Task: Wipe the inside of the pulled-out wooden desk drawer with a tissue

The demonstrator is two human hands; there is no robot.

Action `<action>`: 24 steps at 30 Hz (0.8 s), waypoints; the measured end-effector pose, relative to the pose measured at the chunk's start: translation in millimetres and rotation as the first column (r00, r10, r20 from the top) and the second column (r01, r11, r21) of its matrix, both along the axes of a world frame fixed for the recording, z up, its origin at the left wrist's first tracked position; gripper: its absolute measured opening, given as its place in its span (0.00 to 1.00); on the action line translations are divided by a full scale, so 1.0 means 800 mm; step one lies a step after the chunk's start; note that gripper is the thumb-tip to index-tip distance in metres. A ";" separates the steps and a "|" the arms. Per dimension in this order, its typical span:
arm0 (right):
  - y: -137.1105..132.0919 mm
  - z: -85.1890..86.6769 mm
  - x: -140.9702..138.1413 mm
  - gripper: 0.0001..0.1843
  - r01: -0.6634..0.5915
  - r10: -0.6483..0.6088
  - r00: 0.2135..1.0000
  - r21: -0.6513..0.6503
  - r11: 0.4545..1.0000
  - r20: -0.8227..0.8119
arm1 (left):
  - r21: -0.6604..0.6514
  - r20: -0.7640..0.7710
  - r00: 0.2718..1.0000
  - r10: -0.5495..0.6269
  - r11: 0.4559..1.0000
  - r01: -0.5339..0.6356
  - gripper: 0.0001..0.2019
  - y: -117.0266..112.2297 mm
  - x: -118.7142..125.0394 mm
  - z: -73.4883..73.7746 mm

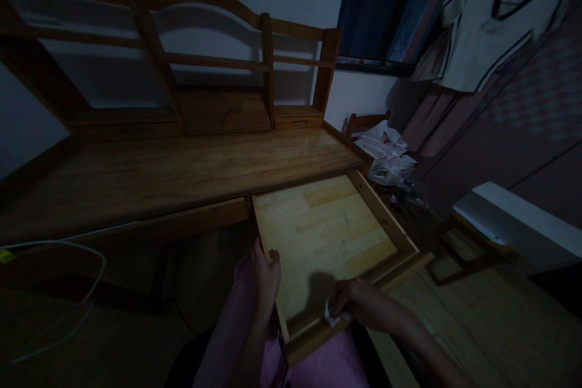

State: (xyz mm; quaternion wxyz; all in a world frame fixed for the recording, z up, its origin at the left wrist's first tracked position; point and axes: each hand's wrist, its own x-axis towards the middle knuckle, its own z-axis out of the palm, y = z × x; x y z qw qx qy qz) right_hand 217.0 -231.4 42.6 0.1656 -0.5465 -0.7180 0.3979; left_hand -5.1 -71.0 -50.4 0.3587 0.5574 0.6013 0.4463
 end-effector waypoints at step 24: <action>-0.001 0.014 0.001 0.24 0.010 -0.010 0.997 -0.002 1.000 0.078 | 0.021 0.007 1.000 -0.006 1.000 0.006 0.30 0.000 0.000 -0.001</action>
